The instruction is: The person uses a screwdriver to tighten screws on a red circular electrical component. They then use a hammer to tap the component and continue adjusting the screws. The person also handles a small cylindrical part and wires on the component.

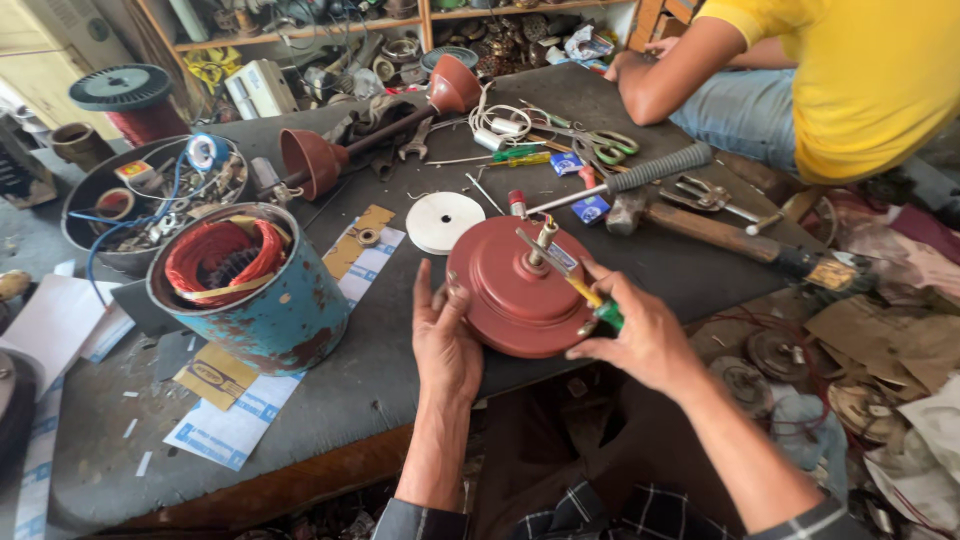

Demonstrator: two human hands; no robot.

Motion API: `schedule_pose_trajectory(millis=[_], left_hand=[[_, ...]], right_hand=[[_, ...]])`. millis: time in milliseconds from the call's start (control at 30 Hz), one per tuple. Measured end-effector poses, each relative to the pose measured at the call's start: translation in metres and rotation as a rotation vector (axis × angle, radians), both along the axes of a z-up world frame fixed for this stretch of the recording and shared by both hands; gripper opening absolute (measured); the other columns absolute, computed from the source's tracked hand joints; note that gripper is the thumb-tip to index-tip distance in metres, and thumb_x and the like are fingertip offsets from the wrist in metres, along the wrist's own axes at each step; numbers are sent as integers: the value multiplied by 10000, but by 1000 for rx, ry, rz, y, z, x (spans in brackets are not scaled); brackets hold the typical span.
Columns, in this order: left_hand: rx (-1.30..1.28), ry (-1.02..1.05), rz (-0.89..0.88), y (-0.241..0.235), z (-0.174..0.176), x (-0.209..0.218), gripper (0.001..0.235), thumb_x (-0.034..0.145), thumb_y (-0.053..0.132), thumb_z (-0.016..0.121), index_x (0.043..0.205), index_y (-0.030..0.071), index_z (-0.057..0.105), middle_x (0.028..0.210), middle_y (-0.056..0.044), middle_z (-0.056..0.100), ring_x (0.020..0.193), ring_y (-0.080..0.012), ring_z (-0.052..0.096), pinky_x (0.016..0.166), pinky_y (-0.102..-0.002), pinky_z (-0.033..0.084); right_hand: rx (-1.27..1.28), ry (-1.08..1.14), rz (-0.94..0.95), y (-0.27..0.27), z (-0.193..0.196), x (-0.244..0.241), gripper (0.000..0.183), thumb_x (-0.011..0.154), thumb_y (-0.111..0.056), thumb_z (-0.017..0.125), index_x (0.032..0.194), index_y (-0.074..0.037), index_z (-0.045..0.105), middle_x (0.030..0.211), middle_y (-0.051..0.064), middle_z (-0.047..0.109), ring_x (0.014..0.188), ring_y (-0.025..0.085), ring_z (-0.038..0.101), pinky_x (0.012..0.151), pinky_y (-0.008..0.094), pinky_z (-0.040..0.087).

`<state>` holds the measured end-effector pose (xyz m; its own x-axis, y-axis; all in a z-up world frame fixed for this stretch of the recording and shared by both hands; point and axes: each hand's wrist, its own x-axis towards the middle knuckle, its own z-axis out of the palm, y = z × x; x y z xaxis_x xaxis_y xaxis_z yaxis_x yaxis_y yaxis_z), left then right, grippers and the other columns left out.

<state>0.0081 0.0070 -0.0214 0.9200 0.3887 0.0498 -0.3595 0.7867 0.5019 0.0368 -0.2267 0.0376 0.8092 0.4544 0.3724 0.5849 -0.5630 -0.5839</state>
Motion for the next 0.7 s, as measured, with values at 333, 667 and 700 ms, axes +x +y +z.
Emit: schedule_pose_trajectory(millis=[333,667,700], left_hand=[[-28,35,7,1,3,6,1019,876,-3,685,1660,205,68,1291,-157,565,1172,-223,578,1036,-438,449],[33,69,-10,1,5,9,1016,850,-9,696,1635,174,78,1295,-152,607,1200,-216,604,1070,-409,450],[35,52,1,1,4,9,1025,845,-31,692,1640,174,79,1280,-154,591,1201,-214,604,1081,-405,460]], right_hand=[[-394,-26,168,-19,39,77,839,592,-237,932,1305,-146,501,1310,58,659,1180,323,652,906,445,540],[-687,-114,106,-15,64,116,778,682,-378,878,1349,-213,512,1246,-19,686,995,278,714,768,448,569],[-649,-149,138,-16,61,118,731,672,-365,875,1290,-193,525,1309,-17,659,995,282,714,738,443,575]])
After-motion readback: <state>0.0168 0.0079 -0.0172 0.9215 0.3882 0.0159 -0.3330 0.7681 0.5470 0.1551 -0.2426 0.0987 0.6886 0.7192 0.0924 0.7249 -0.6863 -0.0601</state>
